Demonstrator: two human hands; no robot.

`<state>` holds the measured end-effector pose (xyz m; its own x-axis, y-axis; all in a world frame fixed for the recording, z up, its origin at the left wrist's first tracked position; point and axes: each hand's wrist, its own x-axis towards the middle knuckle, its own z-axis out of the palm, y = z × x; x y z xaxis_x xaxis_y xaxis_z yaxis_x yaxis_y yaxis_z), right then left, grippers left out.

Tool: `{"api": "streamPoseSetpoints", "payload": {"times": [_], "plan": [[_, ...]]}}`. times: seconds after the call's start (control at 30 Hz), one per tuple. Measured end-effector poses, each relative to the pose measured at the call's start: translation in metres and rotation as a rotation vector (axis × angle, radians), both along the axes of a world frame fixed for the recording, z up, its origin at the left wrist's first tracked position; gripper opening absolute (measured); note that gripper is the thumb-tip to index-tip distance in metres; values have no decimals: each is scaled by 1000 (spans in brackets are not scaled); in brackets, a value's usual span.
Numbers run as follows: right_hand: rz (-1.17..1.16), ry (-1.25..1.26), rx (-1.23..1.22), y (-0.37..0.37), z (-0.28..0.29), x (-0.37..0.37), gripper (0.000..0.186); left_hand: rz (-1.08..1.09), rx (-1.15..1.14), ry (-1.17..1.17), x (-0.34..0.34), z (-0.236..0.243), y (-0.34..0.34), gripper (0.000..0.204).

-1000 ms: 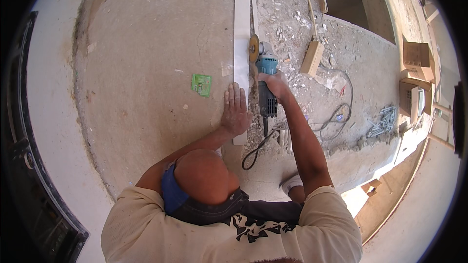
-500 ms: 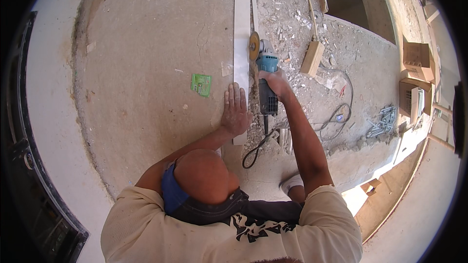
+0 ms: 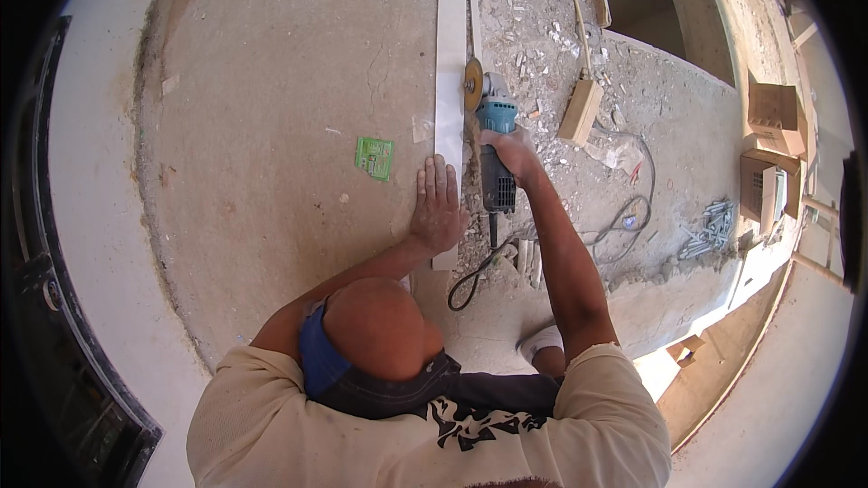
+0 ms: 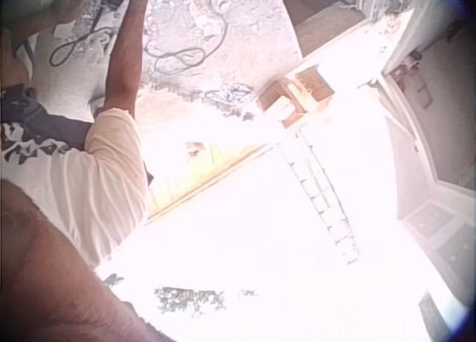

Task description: The person uses an angle grinder to cut a piece of skirting board on the floor.

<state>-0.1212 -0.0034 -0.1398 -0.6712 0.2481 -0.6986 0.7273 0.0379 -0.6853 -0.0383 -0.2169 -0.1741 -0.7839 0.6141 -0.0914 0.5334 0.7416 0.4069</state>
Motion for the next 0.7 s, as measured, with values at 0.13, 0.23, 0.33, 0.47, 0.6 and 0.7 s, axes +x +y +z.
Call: {"api": "streamPoseSetpoints", "payload": {"times": [0.13, 0.23, 0.33, 0.47, 0.6, 0.7], "plan": [[-6, -11, -39, -1, 6, -1, 35, 1, 3, -4, 0, 2, 1, 100], [-17, 19, -40, -4, 10, -1, 33, 1, 17, 0, -1, 3, 0, 99], [-24, 18, -52, -8, 17, -5, 31, 5, 19, 7, -1, 3, -2, 99], [-26, -18, -50, 0, 10, -6, 36, 5, 33, 29, -1, 3, 2, 98], [-21, 16, -48, -2, 1, -11, 37, 11, 14, 12, -2, 3, -3, 98], [-35, 24, -55, 8, -7, -10, 36, -5, 29, -6, -1, 5, 4, 99]]}}
